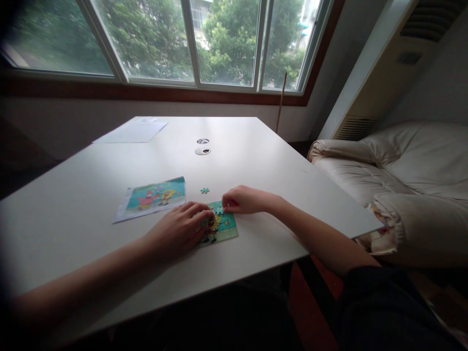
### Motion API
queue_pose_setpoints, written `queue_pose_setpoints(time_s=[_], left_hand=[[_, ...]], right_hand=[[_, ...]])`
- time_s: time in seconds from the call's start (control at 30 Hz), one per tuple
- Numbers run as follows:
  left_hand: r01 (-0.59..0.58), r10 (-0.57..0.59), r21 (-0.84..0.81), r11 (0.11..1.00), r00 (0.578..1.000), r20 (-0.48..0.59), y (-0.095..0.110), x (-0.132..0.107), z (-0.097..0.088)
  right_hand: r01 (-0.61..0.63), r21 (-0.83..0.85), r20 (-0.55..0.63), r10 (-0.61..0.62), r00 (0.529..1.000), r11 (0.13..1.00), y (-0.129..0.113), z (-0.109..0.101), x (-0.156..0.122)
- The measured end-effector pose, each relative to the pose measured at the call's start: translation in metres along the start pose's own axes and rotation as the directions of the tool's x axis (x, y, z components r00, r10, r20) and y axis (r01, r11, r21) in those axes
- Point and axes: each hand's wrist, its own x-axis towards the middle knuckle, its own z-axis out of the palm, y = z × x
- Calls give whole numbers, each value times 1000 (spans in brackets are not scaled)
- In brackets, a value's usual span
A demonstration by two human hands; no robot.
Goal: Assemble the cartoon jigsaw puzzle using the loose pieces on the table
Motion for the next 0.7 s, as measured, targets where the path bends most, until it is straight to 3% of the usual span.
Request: queue_pose_setpoints(time_s=[0.7], left_hand=[[18, -16, -32, 999, 999, 44, -3, -1, 3]], right_hand=[[-19, -16, 3, 19, 1000, 1000, 5, -4, -3]])
